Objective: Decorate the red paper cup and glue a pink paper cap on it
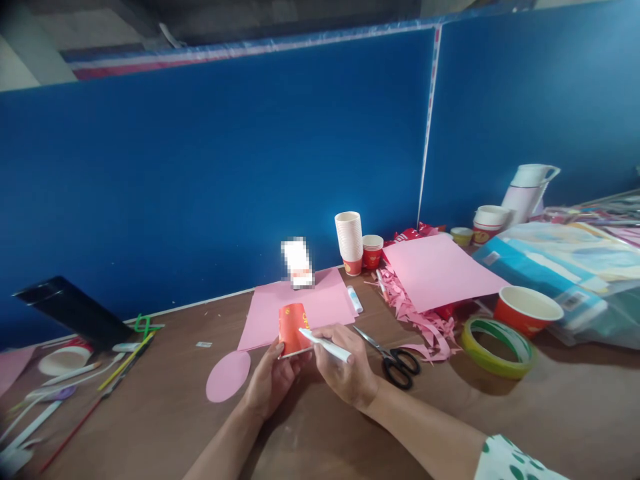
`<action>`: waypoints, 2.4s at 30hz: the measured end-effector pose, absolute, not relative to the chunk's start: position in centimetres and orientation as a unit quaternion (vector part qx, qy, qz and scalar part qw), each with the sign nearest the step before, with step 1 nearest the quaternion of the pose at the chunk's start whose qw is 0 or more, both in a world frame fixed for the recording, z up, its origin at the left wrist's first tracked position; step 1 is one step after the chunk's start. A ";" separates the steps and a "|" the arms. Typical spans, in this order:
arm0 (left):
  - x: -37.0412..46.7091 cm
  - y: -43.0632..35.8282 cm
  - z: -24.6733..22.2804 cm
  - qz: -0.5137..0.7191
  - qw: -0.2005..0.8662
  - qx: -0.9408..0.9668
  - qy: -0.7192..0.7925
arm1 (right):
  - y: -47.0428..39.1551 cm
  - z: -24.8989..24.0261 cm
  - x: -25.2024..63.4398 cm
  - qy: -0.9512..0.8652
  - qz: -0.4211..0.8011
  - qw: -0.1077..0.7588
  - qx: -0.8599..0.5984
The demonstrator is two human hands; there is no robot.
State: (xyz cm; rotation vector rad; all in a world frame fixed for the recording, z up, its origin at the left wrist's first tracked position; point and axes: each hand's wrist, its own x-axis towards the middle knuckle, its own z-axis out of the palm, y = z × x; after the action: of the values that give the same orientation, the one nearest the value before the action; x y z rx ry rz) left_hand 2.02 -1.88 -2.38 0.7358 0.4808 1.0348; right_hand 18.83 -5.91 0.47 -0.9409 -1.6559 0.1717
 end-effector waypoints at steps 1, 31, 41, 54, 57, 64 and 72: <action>2.0 -1.9 -2.4 0.478 0.781 0.336 0.221 | -5.9 0.5 18.8 -0.709 0.071 0.576 -0.401; 2.0 -2.2 -2.2 0.462 0.767 0.393 0.209 | -6.4 -0.3 18.3 -0.735 0.134 0.566 -0.349; 2.1 -2.2 -2.0 0.468 0.764 0.389 0.214 | -6.0 0.6 18.7 -0.689 0.099 0.585 -0.417; 2.4 -2.4 -1.6 0.463 0.763 0.401 0.206 | -5.9 0.7 18.6 -0.710 0.063 0.578 -0.397; 2.4 -2.4 -1.6 0.463 0.762 0.401 0.213 | -5.9 0.7 18.6 -0.714 0.063 0.570 -0.401; 2.4 -2.5 -1.3 0.457 0.764 0.400 0.219 | -5.9 0.6 18.6 -0.714 0.067 0.568 -0.404; 2.3 -2.6 -1.2 0.451 0.764 0.407 0.215 | -5.9 0.5 18.6 -0.714 0.086 0.564 -0.406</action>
State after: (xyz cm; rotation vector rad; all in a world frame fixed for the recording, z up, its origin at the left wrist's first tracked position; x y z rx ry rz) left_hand 2.31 -2.55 -1.18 0.8850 0.4676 0.9808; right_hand 18.63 -5.90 0.53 -0.9552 -1.6808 0.2022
